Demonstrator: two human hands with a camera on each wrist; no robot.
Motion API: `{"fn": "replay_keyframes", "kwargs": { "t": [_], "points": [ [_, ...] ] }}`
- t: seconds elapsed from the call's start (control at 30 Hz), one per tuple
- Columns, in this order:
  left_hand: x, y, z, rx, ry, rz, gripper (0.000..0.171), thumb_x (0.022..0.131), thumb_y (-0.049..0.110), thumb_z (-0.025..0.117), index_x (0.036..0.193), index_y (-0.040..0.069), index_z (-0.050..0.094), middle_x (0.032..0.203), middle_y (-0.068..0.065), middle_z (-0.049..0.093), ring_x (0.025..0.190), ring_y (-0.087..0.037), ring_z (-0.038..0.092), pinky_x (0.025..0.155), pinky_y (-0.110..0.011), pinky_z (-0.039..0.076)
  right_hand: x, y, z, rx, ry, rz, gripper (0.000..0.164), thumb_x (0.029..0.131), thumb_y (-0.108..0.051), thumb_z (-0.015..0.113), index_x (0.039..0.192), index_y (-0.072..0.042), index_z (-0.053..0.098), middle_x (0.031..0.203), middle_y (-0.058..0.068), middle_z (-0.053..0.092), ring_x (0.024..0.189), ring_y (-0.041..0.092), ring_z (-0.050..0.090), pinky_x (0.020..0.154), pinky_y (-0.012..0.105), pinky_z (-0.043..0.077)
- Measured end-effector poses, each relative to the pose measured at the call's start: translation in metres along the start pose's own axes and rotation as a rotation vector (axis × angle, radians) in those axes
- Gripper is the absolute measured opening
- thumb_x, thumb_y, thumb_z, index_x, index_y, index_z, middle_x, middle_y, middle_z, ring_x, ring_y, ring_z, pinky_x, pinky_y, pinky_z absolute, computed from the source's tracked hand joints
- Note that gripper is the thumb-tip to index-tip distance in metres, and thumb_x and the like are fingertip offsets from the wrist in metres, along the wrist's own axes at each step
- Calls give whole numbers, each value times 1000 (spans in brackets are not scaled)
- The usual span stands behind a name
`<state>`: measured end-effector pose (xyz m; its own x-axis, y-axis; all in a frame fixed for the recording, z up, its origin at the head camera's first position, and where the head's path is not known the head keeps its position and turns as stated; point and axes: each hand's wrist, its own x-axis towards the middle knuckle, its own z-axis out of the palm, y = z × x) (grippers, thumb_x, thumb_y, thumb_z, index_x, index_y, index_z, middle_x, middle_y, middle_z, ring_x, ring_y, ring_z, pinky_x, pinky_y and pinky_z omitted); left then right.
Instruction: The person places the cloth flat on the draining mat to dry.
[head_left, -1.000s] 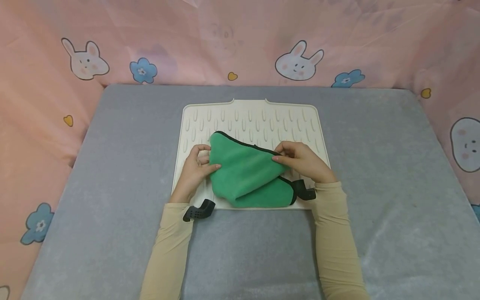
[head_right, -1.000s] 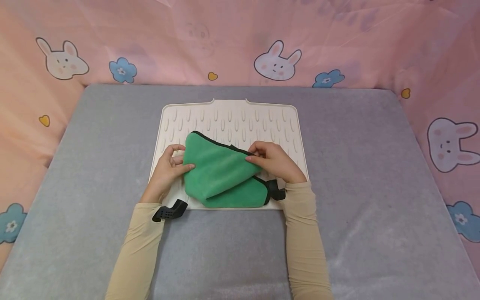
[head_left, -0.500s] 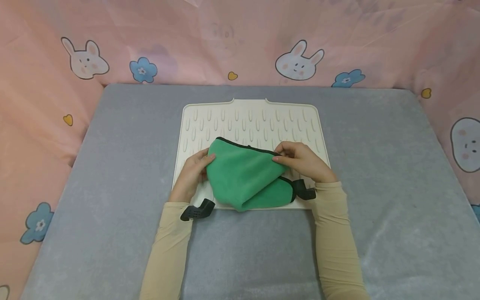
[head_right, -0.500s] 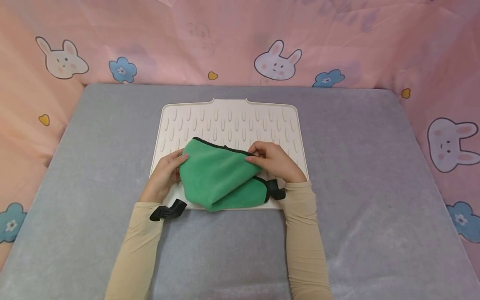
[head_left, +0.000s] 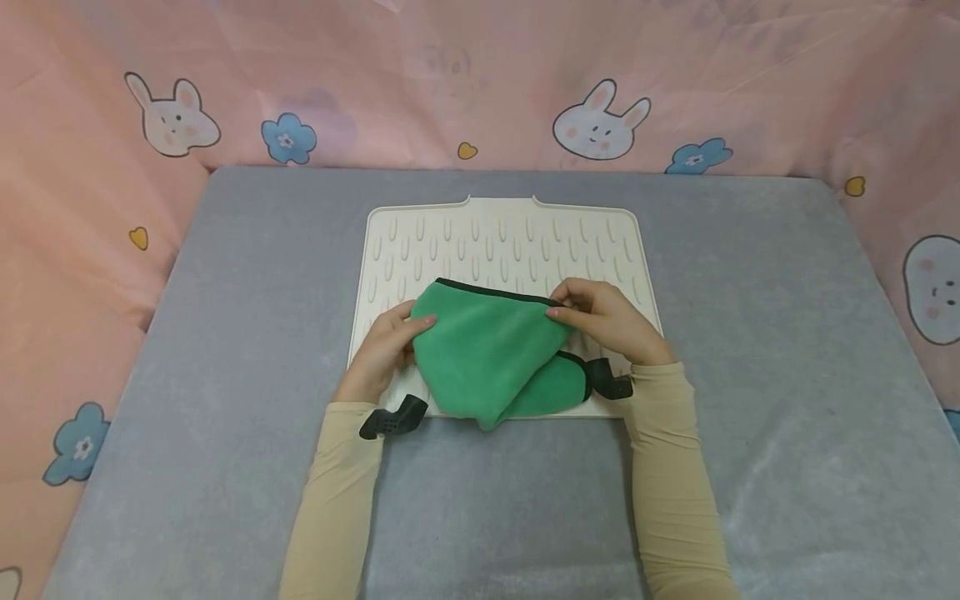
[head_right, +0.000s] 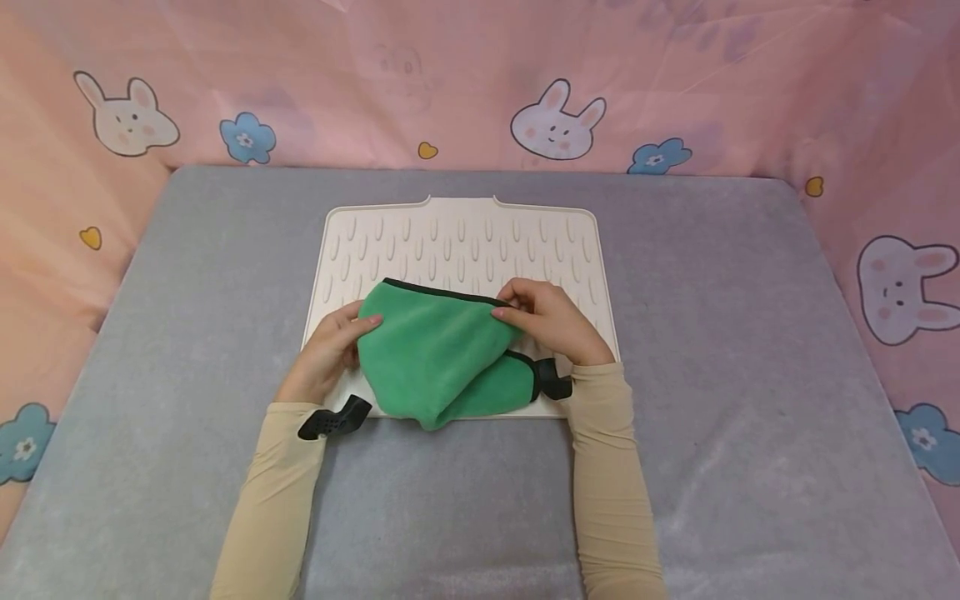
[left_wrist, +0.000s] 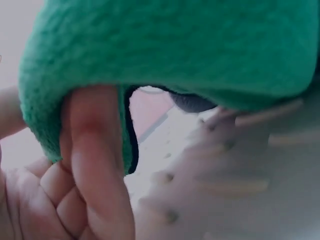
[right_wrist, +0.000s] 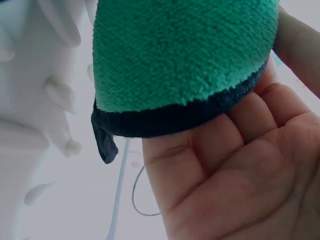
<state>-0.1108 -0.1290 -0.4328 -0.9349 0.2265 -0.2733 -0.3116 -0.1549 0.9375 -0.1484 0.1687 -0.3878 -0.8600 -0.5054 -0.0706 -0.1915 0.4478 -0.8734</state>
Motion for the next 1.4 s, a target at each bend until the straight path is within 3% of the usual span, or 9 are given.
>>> {"fn": "replay_keyframes", "kwargs": {
  "t": [0.27,0.43,0.53,0.7,0.83,1.0,1.17,1.27,1.4],
  "points": [
    [-1,3,-7,163,133,71,8,93,12,61,90,5,62,68,4,59,58,-9,52,54,-24,44,0,0,0,21,13,-24,8,94,-7,61,92,1,62,78,9,58,69,16,52,63,25,43],
    [0,3,-9,187,184,146,13,92,10,64,95,-3,64,99,1,57,89,-12,53,79,-27,44,0,2,-1,25,-4,6,9,93,-8,62,92,1,63,82,10,61,73,17,56,67,25,46],
    [0,3,-8,164,198,171,11,92,9,62,96,-2,64,101,1,57,94,-11,52,84,-28,42,-1,3,-1,9,-26,36,9,91,-8,65,94,0,63,83,10,62,76,18,58,70,25,47],
    [1,1,-6,91,188,165,14,97,10,56,84,7,52,67,5,54,63,-8,47,60,-23,38,-2,4,-2,-39,-73,90,14,89,-10,69,98,-1,63,87,8,62,82,19,58,73,28,48],
    [1,1,-6,59,197,175,17,100,14,50,84,9,48,59,8,53,57,-5,47,58,-22,38,-2,7,-3,-75,-103,112,21,86,-10,72,103,-1,63,93,8,62,87,21,58,78,34,47],
    [2,1,-7,73,232,200,16,101,17,47,88,9,48,60,8,55,58,-4,49,59,-22,39,-3,11,-4,-107,-111,136,29,83,-6,74,107,1,62,103,12,60,96,26,57,86,41,45],
    [1,2,-7,54,259,216,10,100,14,51,93,8,49,63,8,57,55,-3,49,54,-19,38,-1,14,-3,-135,-119,109,22,81,-1,74,99,0,61,97,10,57,91,24,57,84,39,48],
    [1,3,-6,7,270,200,6,98,9,54,99,6,48,71,7,60,57,-3,53,53,-17,42,-1,15,-3,-138,-108,84,17,83,-1,73,94,-2,61,94,8,57,87,22,57,79,37,48],
    [0,4,-7,-77,292,185,20,95,3,56,111,6,44,90,2,62,68,-6,61,62,-18,50,-2,16,-6,-106,-68,53,13,86,-2,70,94,-3,59,98,9,57,92,22,54,83,39,45]
  ]
}}
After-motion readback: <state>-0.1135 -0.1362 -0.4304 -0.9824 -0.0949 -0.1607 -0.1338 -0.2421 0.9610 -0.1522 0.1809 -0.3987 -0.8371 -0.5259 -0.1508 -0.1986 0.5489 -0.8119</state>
